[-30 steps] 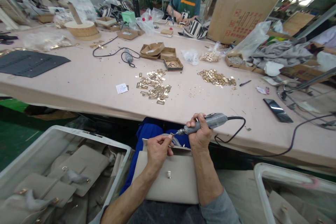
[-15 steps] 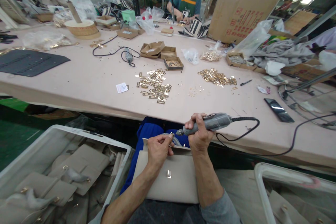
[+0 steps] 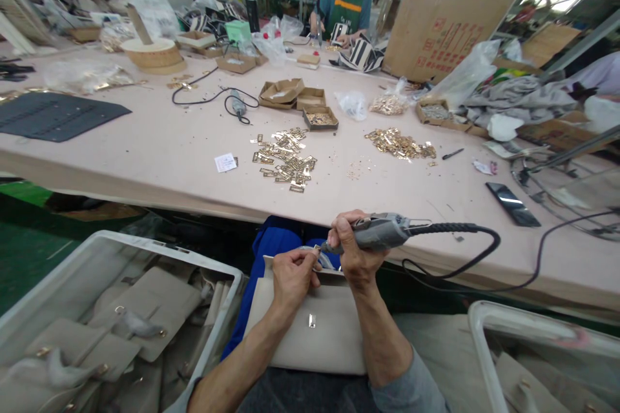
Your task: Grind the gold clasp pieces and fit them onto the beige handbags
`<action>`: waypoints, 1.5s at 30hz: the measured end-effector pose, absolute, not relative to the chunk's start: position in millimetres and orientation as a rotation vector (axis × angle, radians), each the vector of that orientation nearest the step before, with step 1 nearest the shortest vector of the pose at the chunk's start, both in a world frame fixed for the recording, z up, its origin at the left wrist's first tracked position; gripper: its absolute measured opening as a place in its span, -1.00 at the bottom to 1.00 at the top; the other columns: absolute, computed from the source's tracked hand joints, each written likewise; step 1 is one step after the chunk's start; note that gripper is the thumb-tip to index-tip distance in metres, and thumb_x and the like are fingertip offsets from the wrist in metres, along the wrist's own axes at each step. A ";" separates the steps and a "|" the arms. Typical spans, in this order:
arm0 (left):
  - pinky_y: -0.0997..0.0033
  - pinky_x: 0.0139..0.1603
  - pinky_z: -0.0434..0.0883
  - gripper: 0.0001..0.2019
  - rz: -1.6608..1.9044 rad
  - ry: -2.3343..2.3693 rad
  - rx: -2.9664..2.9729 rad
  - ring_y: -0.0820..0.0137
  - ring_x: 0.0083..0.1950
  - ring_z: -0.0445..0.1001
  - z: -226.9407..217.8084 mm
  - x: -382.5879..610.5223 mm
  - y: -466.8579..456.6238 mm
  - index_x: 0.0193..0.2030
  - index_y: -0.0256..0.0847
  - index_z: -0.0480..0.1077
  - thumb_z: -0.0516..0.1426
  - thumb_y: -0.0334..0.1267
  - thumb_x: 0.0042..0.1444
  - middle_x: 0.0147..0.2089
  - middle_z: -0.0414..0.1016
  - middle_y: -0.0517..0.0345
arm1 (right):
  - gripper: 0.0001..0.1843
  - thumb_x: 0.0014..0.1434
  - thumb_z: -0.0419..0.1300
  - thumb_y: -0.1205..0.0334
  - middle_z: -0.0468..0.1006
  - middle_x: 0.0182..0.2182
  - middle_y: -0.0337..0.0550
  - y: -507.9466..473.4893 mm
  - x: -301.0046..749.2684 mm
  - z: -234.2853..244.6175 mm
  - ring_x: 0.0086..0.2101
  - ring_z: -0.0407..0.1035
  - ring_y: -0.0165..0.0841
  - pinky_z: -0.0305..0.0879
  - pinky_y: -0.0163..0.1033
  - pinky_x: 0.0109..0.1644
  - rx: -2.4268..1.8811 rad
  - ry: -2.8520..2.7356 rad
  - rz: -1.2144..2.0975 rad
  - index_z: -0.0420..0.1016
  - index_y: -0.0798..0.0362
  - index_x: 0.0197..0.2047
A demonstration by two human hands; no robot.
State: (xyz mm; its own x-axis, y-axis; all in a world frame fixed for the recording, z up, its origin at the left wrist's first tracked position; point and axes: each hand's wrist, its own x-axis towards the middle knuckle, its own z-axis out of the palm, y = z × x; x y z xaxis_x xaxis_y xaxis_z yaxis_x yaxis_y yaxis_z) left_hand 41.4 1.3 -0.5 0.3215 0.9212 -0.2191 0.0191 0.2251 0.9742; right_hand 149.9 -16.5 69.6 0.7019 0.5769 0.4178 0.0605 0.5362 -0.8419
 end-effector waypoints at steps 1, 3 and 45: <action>0.56 -0.69 0.21 -0.67 0.824 1.032 1.152 0.44 -0.72 0.39 -2.2 41.2 1.3 -0.46 -0.30 0.59 0.30 -0.05 0.13 -0.59 0.56 0.05 | -0.80 0.22 0.39 0.19 0.44 -0.52 -0.25 -16.7 150.1 70.1 -0.64 0.32 -0.43 0.31 -0.29 -0.58 -0.976 -0.761 0.360 0.47 0.06 -0.33; 0.56 -0.71 0.22 -0.70 0.838 0.988 1.124 0.44 -0.71 0.41 -6.2 40.8 1.3 -0.40 -0.31 0.60 0.32 -0.06 0.10 -0.51 0.61 0.01 | -0.79 0.21 0.39 0.18 0.44 -0.52 -0.24 -17.1 150.8 70.8 -0.63 0.33 -0.42 0.31 -0.29 -0.58 -0.987 -0.771 0.382 0.47 0.06 -0.34; 0.42 -0.40 0.52 -0.76 1.065 0.942 1.882 0.29 -0.47 0.62 -20.1 40.8 -8.7 0.04 -0.18 0.52 0.19 -0.17 0.31 -0.40 0.65 0.14 | -0.63 0.08 0.47 0.13 0.47 -0.39 -0.32 -25.6 271.3 99.7 -0.61 0.19 -0.56 0.28 -0.36 -0.51 -0.656 -0.351 0.430 0.35 0.04 -0.28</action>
State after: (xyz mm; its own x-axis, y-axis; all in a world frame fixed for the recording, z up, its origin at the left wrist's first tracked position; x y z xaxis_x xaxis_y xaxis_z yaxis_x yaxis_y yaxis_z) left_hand 40.8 -8.7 -20.1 0.3791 0.8629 0.3341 0.2258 -0.4364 0.8709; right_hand 271.3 -25.6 99.7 0.8553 0.4870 0.1769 -0.2706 0.7111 -0.6490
